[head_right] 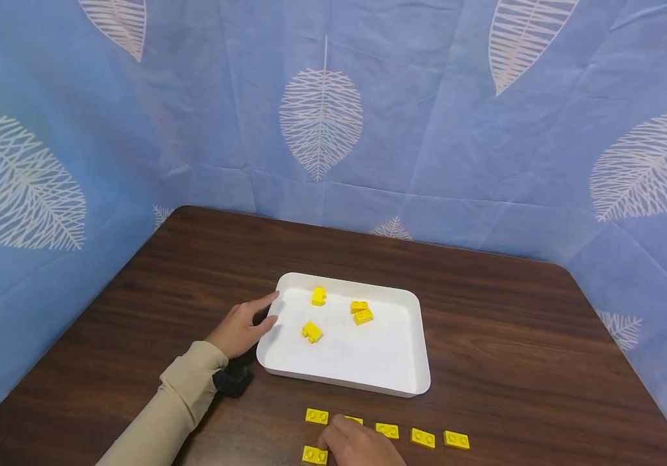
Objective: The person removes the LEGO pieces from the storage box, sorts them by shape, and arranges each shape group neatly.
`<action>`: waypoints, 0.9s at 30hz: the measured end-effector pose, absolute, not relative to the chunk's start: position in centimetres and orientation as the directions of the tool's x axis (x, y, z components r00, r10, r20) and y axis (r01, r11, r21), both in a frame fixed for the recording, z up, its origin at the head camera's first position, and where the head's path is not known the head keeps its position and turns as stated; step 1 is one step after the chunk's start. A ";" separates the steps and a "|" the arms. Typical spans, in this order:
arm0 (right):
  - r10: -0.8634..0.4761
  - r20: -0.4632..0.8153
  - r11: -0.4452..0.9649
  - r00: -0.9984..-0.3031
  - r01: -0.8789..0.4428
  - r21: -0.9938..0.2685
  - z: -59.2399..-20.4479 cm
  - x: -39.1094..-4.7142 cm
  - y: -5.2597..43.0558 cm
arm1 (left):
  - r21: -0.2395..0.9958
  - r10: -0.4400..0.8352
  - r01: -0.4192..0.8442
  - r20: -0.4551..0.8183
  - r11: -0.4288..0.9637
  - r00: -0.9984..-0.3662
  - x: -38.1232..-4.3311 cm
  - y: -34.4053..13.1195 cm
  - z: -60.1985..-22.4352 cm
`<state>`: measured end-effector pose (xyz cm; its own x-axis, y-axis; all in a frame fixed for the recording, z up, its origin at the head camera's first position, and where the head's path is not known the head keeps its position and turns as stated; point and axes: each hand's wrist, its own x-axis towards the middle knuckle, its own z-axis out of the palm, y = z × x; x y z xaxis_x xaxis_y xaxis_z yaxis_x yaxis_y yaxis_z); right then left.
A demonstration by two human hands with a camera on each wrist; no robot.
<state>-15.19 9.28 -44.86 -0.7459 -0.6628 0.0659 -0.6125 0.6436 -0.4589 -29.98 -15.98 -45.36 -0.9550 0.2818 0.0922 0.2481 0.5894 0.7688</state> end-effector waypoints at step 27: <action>-0.510 0.246 0.804 -0.824 -0.558 -0.206 -37.7 -21.8 13.0 | 0.758 0.300 0.255 0.082 0.600 -0.951 -30.0 -16.2 -45.2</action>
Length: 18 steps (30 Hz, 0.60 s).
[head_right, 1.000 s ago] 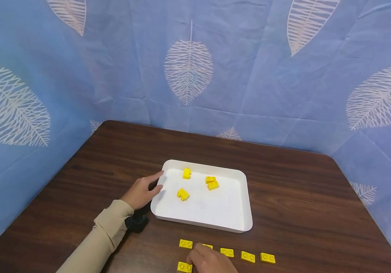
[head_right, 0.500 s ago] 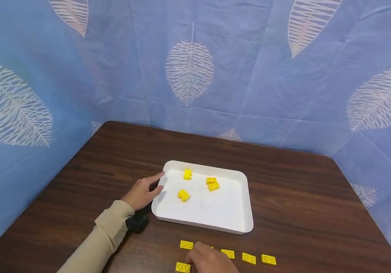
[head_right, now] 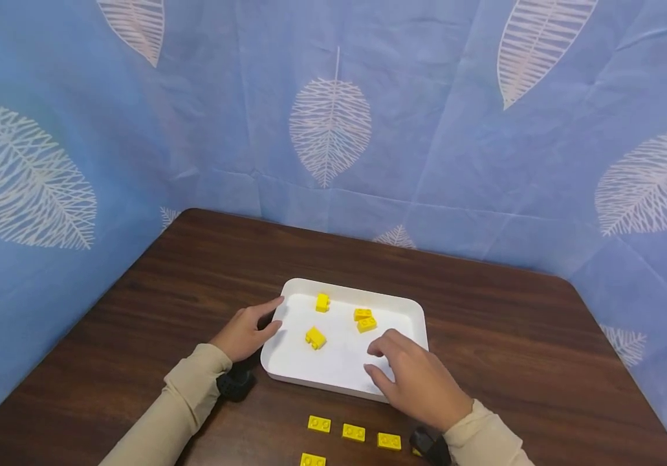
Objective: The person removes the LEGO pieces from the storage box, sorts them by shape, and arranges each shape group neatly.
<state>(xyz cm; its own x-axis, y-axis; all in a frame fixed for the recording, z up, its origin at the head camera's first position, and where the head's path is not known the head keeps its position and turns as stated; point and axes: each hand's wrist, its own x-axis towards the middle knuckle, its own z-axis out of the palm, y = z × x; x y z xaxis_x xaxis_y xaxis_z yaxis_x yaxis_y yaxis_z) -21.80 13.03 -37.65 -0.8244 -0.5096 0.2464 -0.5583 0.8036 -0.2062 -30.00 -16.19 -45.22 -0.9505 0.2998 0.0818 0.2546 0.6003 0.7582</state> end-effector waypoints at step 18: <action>-0.507 0.052 0.844 -0.860 -0.508 -0.175 -40.4 -30.8 13.6 | 0.755 0.323 0.278 0.093 0.593 -0.942 -30.0 -16.4 -45.4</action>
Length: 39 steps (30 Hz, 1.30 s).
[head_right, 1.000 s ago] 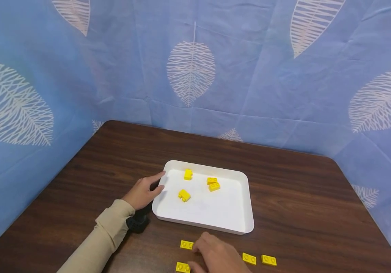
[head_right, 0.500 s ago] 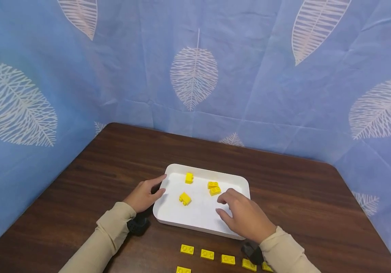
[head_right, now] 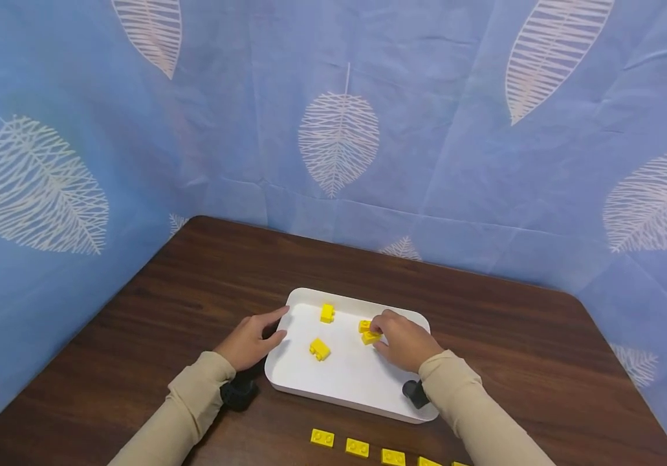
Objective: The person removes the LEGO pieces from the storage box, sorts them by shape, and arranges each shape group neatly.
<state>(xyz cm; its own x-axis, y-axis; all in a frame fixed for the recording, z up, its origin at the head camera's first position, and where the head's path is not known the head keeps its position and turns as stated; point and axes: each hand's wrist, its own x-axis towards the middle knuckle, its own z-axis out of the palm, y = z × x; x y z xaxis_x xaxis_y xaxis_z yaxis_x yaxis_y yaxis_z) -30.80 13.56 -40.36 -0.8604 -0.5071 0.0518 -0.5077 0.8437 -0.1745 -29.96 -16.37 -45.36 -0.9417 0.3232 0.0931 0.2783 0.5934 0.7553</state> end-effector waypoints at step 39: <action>-0.431 0.053 0.891 -0.901 -0.434 -0.132 -39.5 -28.9 13.9 | 0.765 0.347 0.310 0.121 0.564 -0.930 -30.0 -16.4 -45.5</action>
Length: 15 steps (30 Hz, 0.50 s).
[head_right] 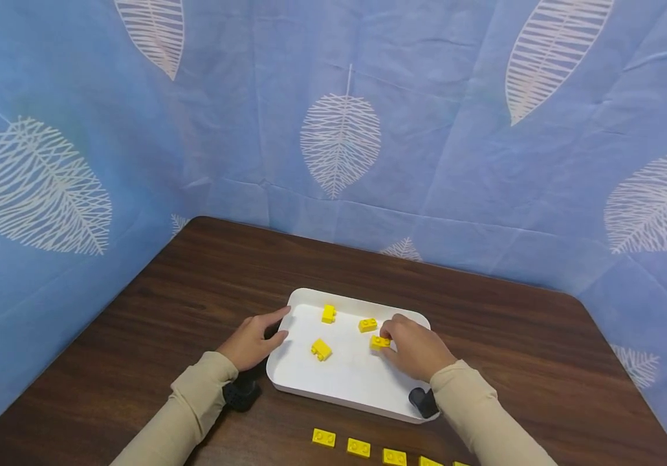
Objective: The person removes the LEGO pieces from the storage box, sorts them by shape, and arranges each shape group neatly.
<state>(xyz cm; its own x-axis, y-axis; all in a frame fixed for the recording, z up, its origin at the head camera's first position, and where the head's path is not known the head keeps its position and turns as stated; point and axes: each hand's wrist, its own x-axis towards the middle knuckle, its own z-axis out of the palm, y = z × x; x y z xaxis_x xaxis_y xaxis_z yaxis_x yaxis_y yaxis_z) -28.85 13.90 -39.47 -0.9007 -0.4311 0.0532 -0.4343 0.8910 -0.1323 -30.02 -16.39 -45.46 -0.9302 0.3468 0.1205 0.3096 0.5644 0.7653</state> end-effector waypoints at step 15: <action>-0.431 0.093 0.868 -0.898 -0.441 -0.228 -37.4 -19.2 13.3 | 0.769 0.313 0.289 0.123 0.570 -0.942 -29.8 -16.1 -45.4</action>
<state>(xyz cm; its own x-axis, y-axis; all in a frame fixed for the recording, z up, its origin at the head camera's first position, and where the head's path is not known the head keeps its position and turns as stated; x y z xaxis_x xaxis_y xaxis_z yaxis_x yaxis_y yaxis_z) -19.19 13.28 -37.37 -0.8975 -0.4311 0.0926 -0.4406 0.8683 -0.2280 -29.78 -16.08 -45.40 -0.9419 0.3127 0.1226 0.2893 0.5702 0.7689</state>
